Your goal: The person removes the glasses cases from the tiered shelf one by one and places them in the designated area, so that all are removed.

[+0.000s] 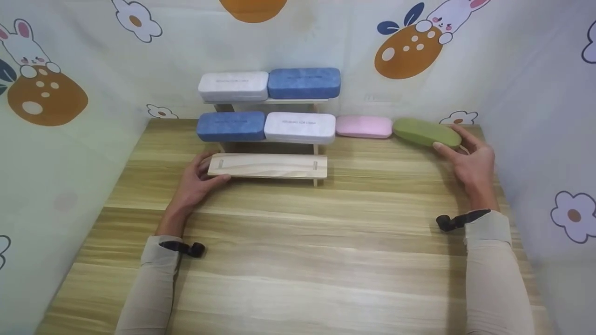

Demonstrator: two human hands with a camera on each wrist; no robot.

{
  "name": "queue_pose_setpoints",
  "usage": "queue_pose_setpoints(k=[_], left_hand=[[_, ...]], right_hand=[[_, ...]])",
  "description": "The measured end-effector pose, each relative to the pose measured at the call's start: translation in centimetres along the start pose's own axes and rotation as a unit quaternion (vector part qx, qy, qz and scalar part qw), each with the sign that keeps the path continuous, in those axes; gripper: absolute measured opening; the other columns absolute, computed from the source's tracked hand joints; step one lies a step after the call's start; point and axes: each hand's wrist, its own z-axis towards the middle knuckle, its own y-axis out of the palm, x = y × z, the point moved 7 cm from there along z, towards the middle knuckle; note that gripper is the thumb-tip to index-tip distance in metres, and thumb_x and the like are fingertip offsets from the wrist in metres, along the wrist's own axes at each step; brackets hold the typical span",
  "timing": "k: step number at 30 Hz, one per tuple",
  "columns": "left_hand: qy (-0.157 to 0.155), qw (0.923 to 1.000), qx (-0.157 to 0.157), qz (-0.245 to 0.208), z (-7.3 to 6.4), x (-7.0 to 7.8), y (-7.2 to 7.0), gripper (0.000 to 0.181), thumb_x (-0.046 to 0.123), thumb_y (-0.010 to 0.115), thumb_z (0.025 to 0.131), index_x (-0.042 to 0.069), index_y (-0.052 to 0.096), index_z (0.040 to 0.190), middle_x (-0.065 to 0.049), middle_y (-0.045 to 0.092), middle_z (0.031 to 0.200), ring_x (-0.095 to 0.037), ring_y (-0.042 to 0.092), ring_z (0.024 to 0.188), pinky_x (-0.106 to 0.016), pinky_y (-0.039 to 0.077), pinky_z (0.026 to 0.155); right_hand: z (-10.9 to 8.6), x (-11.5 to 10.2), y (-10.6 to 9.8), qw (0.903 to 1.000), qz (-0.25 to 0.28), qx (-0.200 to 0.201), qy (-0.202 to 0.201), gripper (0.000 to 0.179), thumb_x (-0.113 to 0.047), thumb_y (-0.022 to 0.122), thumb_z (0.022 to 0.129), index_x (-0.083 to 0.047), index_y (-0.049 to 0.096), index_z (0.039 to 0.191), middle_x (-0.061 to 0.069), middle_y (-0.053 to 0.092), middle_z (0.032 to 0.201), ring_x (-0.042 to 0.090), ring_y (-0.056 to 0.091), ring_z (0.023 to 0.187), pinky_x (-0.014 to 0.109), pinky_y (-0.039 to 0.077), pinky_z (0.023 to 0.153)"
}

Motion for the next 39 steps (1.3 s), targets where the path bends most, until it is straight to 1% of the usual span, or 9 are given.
queue_pose_setpoints(k=[4,7,9,15,18,22,26,34,39], left_hand=[[0.001,1.0000,0.002,0.005,0.0,0.0,-0.1,0.089,0.028,0.097,0.083,0.013,0.050,0.156,-0.005,0.068,0.151,-0.024,0.070,0.127,-0.035,0.054,0.110],[0.005,1.0000,0.000,0.007,0.0,0.1,-0.1,0.086,0.028,0.097,0.083,0.014,0.051,0.155,-0.005,0.069,0.151,-0.024,0.070,0.127,-0.034,0.054,0.109],[0.006,1.0000,0.000,0.005,0.1,0.1,0.0,0.085,0.028,0.097,0.083,0.015,0.052,0.154,-0.004,0.070,0.149,-0.022,0.071,0.126,-0.032,0.054,0.108],[0.011,0.9998,-0.006,-0.017,0.2,0.2,0.1,0.080,0.024,0.096,0.085,0.011,0.053,0.150,-0.003,0.071,0.146,-0.020,0.070,0.127,-0.027,0.054,0.106],[0.010,0.9998,-0.005,-0.015,0.2,0.1,0.1,0.080,0.024,0.096,0.085,0.010,0.052,0.150,-0.004,0.071,0.147,-0.020,0.069,0.128,-0.028,0.053,0.107],[0.008,0.9999,-0.002,-0.007,0.2,0.1,0.0,0.084,0.024,0.096,0.084,0.009,0.051,0.153,-0.005,0.070,0.148,-0.021,0.068,0.130,-0.029,0.052,0.108],[0.009,0.9999,-0.001,-0.007,0.2,0.1,0.0,0.085,0.023,0.096,0.084,0.008,0.050,0.155,-0.006,0.070,0.148,-0.022,0.068,0.131,-0.030,0.052,0.108],[0.005,1.0000,0.001,0.004,0.1,0.0,0.1,0.087,0.026,0.097,0.084,0.011,0.050,0.155,-0.005,0.069,0.149,-0.022,0.070,0.128,-0.031,0.054,0.107],[0.004,1.0000,0.002,0.007,0.0,-0.1,0.0,0.086,0.026,0.097,0.083,0.012,0.051,0.155,-0.005,0.070,0.149,-0.022,0.070,0.127,-0.030,0.054,0.107]], right_hand=[[0.4,0.8,-0.5,0.9974,-0.070,0.012,0.007,0.074,-0.021,0.094,0.087,-0.020,0.063,0.153,-0.007,0.062,0.158,0.003,0.056,0.142,0.004,0.046,0.103],[0.6,1.4,-0.7,0.9902,-0.137,0.016,0.019,0.077,-0.029,0.092,0.089,-0.024,0.058,0.157,-0.004,0.055,0.165,0.002,0.052,0.147,0.003,0.044,0.105],[0.5,1.8,-0.8,0.9869,-0.159,0.011,0.028,0.078,-0.032,0.090,0.090,-0.024,0.055,0.159,-0.001,0.051,0.167,0.002,0.051,0.148,0.002,0.043,0.105],[0.6,1.8,-0.4,0.9811,-0.189,-0.029,0.033,0.083,-0.038,0.086,0.094,-0.022,0.046,0.165,0.006,0.042,0.173,0.006,0.045,0.155,0.002,0.042,0.106],[0.7,1.9,-0.1,0.9764,-0.205,-0.047,0.047,0.087,-0.043,0.083,0.095,-0.025,0.040,0.168,0.003,0.033,0.178,0.012,0.035,0.161,0.008,0.035,0.119],[1.2,1.9,0.3,0.9738,-0.213,-0.054,0.059,0.089,-0.044,0.079,0.098,-0.026,0.031,0.171,0.002,0.022,0.181,0.022,0.023,0.167,0.024,0.023,0.133],[1.5,1.4,0.7,0.9728,-0.224,-0.047,0.033,0.081,-0.038,0.072,0.104,-0.021,0.030,0.171,0.007,0.019,0.182,0.033,0.021,0.168,0.034,0.024,0.135],[2.2,1.0,1.8,0.9712,-0.237,-0.024,-0.008,0.068,-0.023,0.061,0.109,-0.013,0.034,0.170,0.011,0.024,0.181,0.022,0.018,0.168,0.037,0.020,0.137],[2.6,0.8,2.4,0.9668,-0.254,-0.019,-0.022,0.066,-0.021,0.059,0.109,-0.011,0.035,0.169,0.013,0.024,0.180,0.026,0.018,0.169,0.036,0.015,0.138]])
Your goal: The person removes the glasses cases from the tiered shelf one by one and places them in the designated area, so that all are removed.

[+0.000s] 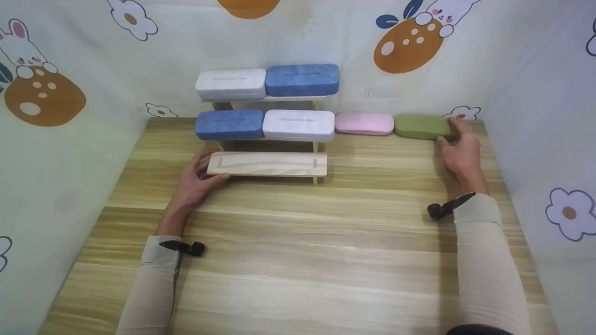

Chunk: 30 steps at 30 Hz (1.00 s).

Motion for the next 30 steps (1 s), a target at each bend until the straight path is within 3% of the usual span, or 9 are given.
queue_pose_setpoints(k=[7,16,22,30], left_hand=[[-0.005,1.0000,-0.002,-0.008,0.0,-0.1,0.1,0.085,0.025,0.096,0.085,0.009,0.050,0.155,-0.006,0.067,0.152,-0.023,0.067,0.133,-0.032,0.052,0.110],[-0.006,1.0000,-0.001,0.006,0.0,-0.1,-0.1,0.084,0.030,0.096,0.084,0.013,0.052,0.154,-0.006,0.067,0.152,-0.023,0.067,0.133,-0.036,0.051,0.113],[-0.006,1.0000,0.001,0.002,0.1,-0.1,-0.1,0.087,0.029,0.097,0.084,0.010,0.050,0.155,-0.008,0.065,0.154,-0.023,0.066,0.135,-0.035,0.051,0.114],[-0.003,1.0000,0.000,-0.001,0.1,0.0,0.1,0.086,0.027,0.097,0.084,0.011,0.051,0.154,-0.007,0.065,0.154,-0.023,0.067,0.134,-0.032,0.053,0.110]], right_hand=[[0.3,-0.7,0.0,0.9992,-0.019,-0.003,-0.035,0.063,-0.016,0.056,0.109,-0.005,0.036,0.168,0.022,0.027,0.178,0.034,0.024,0.166,0.043,0.029,0.135],[-0.1,-1.0,0.0,0.9988,-0.013,0.001,-0.048,0.063,-0.015,0.058,0.109,-0.002,0.038,0.166,0.019,0.017,0.180,0.032,0.012,0.169,0.044,0.012,0.138],[-1.1,-2.8,0.1,0.9994,0.012,0.007,-0.033,0.064,-0.022,0.058,0.109,-0.017,0.038,0.169,0.003,0.016,0.183,0.026,0.012,0.170,0.042,0.010,0.139],[-2.3,-6.7,1.4,0.9941,0.028,0.020,-0.102,0.056,-0.019,0.065,0.106,-0.010,0.053,0.160,0.011,0.036,0.176,0.024,0.027,0.167,0.042,0.022,0.137]])
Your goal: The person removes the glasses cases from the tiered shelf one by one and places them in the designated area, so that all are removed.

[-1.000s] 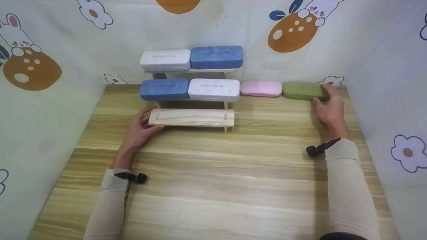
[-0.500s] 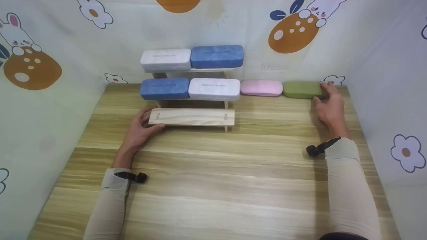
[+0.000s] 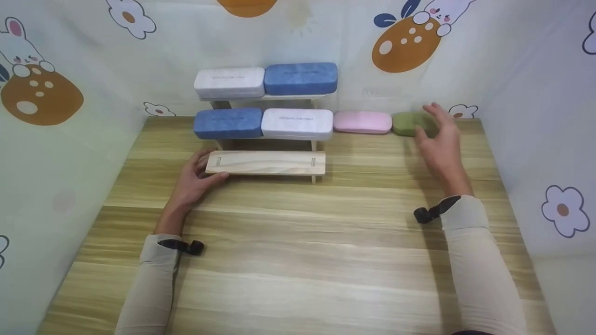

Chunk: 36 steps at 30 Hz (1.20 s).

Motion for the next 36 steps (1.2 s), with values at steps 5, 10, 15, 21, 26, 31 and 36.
queue_pose_setpoints(k=[5,10,15,21,26,31,36], left_hand=[[0.008,0.9999,-0.004,-0.007,0.0,0.0,0.1,0.081,0.028,0.097,0.083,0.014,0.054,0.151,-0.003,0.071,0.148,-0.021,0.070,0.129,-0.032,0.053,0.108],[0.013,0.9999,-0.006,-0.009,0.0,0.0,0.1,0.079,0.027,0.097,0.084,0.015,0.055,0.149,0.000,0.072,0.145,-0.020,0.071,0.125,-0.029,0.054,0.103],[0.015,0.9998,-0.007,-0.010,0.0,0.1,0.1,0.080,0.024,0.096,0.084,0.014,0.054,0.151,-0.003,0.071,0.147,-0.021,0.071,0.125,-0.027,0.055,0.101],[0.009,0.9999,-0.005,-0.011,0.0,-0.1,0.1,0.083,0.026,0.097,0.084,0.014,0.052,0.153,-0.003,0.070,0.149,-0.021,0.071,0.127,-0.028,0.055,0.104],[0.008,0.9998,-0.007,-0.016,0.0,-0.1,0.0,0.084,0.025,0.096,0.084,0.013,0.051,0.154,-0.005,0.070,0.149,-0.023,0.071,0.127,-0.029,0.055,0.106],[0.009,0.9998,-0.007,-0.014,0.1,-0.1,0.0,0.083,0.025,0.096,0.084,0.013,0.052,0.153,-0.005,0.069,0.149,-0.022,0.071,0.127,-0.028,0.055,0.105],[0.012,0.9998,-0.006,-0.014,0.1,-0.1,0.0,0.084,0.024,0.096,0.085,0.009,0.051,0.154,-0.007,0.067,0.152,-0.023,0.069,0.131,-0.026,0.054,0.105]], right_hand=[[-0.6,-2.9,1.9,0.9986,0.013,-0.005,-0.051,0.053,-0.008,0.071,0.101,-0.009,0.060,0.153,0.014,0.047,0.170,0.027,0.038,0.162,0.044,0.030,0.135],[-1.3,-5.7,3.9,0.9948,0.044,-0.026,-0.088,0.054,-0.004,0.073,0.100,-0.011,0.061,0.152,0.016,0.052,0.166,0.024,0.042,0.159,0.043,0.035,0.132],[-2.2,-8.1,5.7,0.9893,0.068,-0.046,-0.120,0.055,-0.005,0.073,0.101,-0.013,0.060,0.154,0.015,0.058,0.161,0.021,0.050,0.153,0.041,0.044,0.126],[-2.8,-10.0,7.7,0.9836,0.097,-0.067,-0.136,0.051,-0.010,0.071,0.105,-0.009,0.059,0.154,0.014,0.061,0.156,0.029,0.056,0.147,0.038,0.050,0.120],[-3.2,-11.0,9.5,0.9778,0.129,-0.088,-0.139,0.049,-0.014,0.068,0.107,-0.007,0.057,0.155,0.013,0.061,0.156,0.032,0.056,0.147,0.034,0.051,0.119],[-3.6,-12.2,11.1,0.9688,0.163,-0.112,-0.149,0.050,-0.016,0.068,0.108,-0.005,0.055,0.155,0.015,0.059,0.156,0.031,0.056,0.146,0.027,0.051,0.117],[-3.9,-13.2,12.5,0.9547,0.210,-0.138,-0.159,0.056,-0.011,0.070,0.106,0.000,0.050,0.157,0.020,0.058,0.157,0.030,0.059,0.143,0.030,0.050,0.119]])
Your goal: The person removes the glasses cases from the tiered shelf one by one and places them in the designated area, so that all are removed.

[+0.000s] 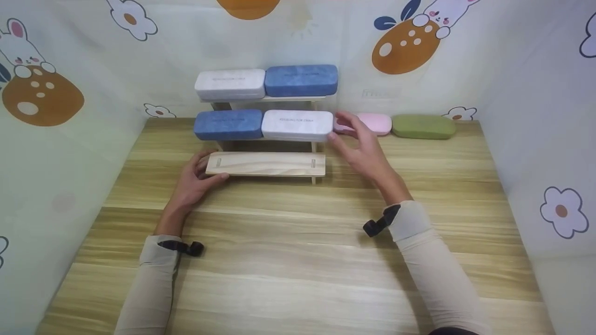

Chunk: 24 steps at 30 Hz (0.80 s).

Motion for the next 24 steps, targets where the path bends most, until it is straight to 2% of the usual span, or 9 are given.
queue_pose_setpoints(k=[7,14,19,24], left_hand=[[-0.002,1.0000,0.003,0.000,0.0,0.0,0.0,0.083,0.025,0.097,0.084,0.011,0.052,0.153,-0.007,0.067,0.153,-0.023,0.069,0.131,-0.027,0.054,0.107],[-0.004,1.0000,0.002,-0.008,0.0,0.0,0.0,0.082,0.023,0.097,0.084,0.013,0.053,0.153,-0.008,0.067,0.152,-0.024,0.069,0.131,-0.027,0.055,0.106],[-0.012,0.9998,-0.001,-0.013,0.0,-0.1,0.0,0.085,0.024,0.097,0.084,0.010,0.051,0.154,-0.009,0.066,0.153,-0.025,0.068,0.132,-0.028,0.054,0.108],[-0.020,0.9998,0.002,-0.006,-0.1,-0.1,0.0,0.089,0.027,0.098,0.083,0.010,0.049,0.156,-0.010,0.064,0.156,-0.025,0.068,0.133,-0.029,0.054,0.110]], right_hand=[[0.6,-0.2,1.5,0.9999,0.008,0.004,0.014,0.069,-0.012,0.079,0.100,-0.003,0.046,0.160,0.016,0.054,0.160,0.026,0.056,0.144,0.030,0.050,0.118],[0.9,0.4,2.6,0.9987,0.002,0.020,0.047,0.085,-0.014,0.086,0.095,-0.006,0.040,0.165,0.014,0.051,0.162,0.027,0.050,0.150,0.040,0.043,0.124],[0.9,0.8,2.9,0.9976,0.009,0.034,0.060,0.085,-0.017,0.087,0.093,-0.007,0.042,0.164,0.011,0.052,0.161,0.026,0.049,0.150,0.046,0.040,0.126],[0.8,0.8,3.1,0.9972,0.000,0.041,0.063,0.083,-0.020,0.088,0.094,-0.007,0.044,0.163,0.009,0.052,0.161,0.026,0.051,0.148,0.044,0.042,0.126]])
